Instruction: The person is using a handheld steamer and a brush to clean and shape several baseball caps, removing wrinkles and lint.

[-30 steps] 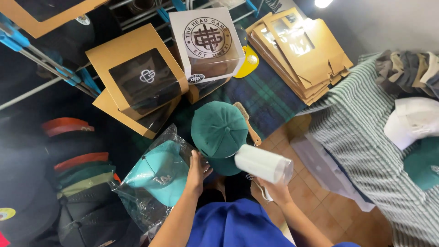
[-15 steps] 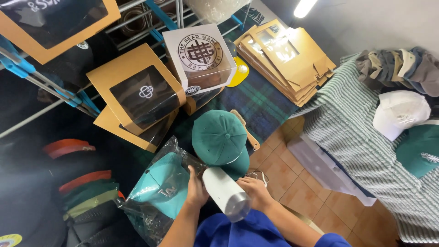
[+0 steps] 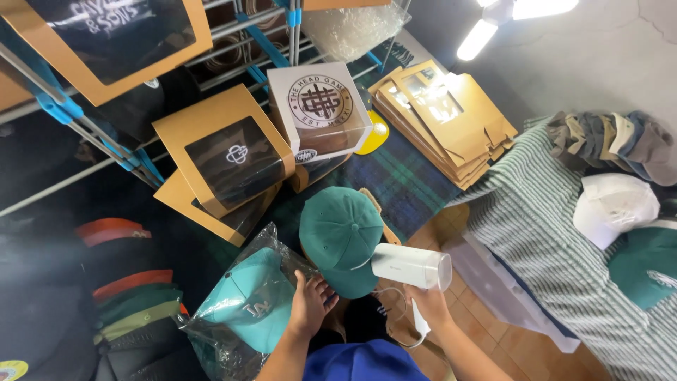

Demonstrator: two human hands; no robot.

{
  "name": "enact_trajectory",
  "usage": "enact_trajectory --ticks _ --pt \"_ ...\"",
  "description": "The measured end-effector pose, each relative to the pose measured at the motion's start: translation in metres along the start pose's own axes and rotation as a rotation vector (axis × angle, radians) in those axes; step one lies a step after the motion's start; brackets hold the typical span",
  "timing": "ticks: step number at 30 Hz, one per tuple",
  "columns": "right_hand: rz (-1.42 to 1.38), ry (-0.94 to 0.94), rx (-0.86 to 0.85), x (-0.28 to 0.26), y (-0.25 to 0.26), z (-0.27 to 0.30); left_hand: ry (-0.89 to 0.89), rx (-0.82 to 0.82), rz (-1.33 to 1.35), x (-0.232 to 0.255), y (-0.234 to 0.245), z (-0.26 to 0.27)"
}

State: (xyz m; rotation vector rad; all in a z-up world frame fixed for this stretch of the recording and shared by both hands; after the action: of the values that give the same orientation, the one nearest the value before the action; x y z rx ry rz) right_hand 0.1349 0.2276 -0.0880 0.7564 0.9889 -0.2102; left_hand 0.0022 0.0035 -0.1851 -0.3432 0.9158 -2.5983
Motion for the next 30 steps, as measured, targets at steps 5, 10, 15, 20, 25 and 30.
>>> enact_trajectory --ticks 5,10,15,20,25,30 --pt "-0.065 -0.013 -0.016 0.030 0.005 -0.029 -0.020 0.031 0.006 -0.001 -0.005 0.004" --pt "-0.209 0.078 -0.123 0.017 0.006 -0.073 -0.039 0.047 -0.015 -0.009 0.001 -0.001" --pt "-0.324 -0.287 -0.205 0.041 -0.001 -0.103 -0.132 0.088 0.025 -0.014 0.000 -0.008" --pt "-0.330 -0.346 -0.404 0.091 -0.006 -0.125 -0.261 0.096 0.142 -0.025 -0.004 -0.016" --pt "-0.576 -0.428 -0.409 0.094 -0.028 -0.185 -0.306 0.186 0.267 -0.035 -0.054 0.007" --pt "-0.382 -0.186 -0.890 0.032 -0.025 -0.224 -0.377 0.348 0.285 -0.040 -0.066 0.019"
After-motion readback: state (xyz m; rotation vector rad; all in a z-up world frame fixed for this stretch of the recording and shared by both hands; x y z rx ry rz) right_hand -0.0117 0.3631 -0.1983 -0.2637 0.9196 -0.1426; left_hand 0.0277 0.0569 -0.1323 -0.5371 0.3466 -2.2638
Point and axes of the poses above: each hand's wrist, its own z-axis away from the middle knuckle, its own y-axis out of the back of the hand, x = y × z, the point moved 9 cm from there along -z, towards the middle knuckle, and after that the axes turned 14 degrees about z, right-handed, at the moved point
